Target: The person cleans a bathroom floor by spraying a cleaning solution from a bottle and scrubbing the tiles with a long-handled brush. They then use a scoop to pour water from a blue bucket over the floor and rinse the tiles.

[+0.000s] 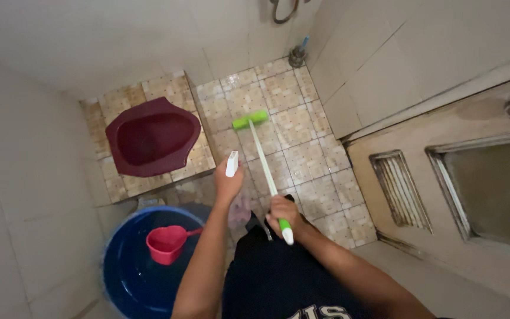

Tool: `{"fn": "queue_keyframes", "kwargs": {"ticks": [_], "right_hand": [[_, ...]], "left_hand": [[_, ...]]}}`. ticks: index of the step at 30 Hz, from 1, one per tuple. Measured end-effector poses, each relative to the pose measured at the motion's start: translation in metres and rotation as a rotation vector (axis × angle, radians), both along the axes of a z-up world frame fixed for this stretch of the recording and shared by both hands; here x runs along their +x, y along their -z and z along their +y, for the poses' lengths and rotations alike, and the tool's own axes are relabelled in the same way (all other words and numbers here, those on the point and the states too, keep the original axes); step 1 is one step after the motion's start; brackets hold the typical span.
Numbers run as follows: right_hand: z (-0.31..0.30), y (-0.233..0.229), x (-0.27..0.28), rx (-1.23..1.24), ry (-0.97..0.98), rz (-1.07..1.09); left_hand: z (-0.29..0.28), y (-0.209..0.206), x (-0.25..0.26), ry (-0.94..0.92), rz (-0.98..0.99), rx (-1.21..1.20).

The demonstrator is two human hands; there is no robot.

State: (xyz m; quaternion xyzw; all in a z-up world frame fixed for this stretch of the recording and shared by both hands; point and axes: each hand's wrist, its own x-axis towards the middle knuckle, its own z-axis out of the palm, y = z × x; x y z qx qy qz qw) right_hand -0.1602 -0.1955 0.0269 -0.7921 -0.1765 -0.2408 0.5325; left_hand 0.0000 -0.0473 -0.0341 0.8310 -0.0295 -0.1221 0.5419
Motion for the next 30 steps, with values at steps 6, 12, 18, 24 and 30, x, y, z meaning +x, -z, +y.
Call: {"fn": "queue_keyframes", "kwargs": {"ticks": [6, 12, 18, 24, 30], "right_hand": [[-0.054, 0.065, 0.074, -0.052, 0.011, 0.130], [-0.072, 0.027, 0.116, -0.002, -0.007, 0.123], [-0.061, -0.047, 0.052, 0.021, 0.186, 0.154], [-0.061, -0.098, 0.006, 0.090, 0.167, 0.160], [-0.082, -0.097, 0.021, 0.147, 0.154, 0.076]], "left_hand": [[-0.023, 0.001, 0.005, -0.004, 0.021, -0.021], [-0.046, -0.019, 0.021, 0.058, -0.076, 0.050], [-0.082, -0.032, 0.043, 0.079, 0.040, 0.039], [-0.106, -0.032, 0.055, 0.148, -0.020, 0.033], [-0.130, -0.029, 0.062, 0.193, 0.032, 0.032]]}}
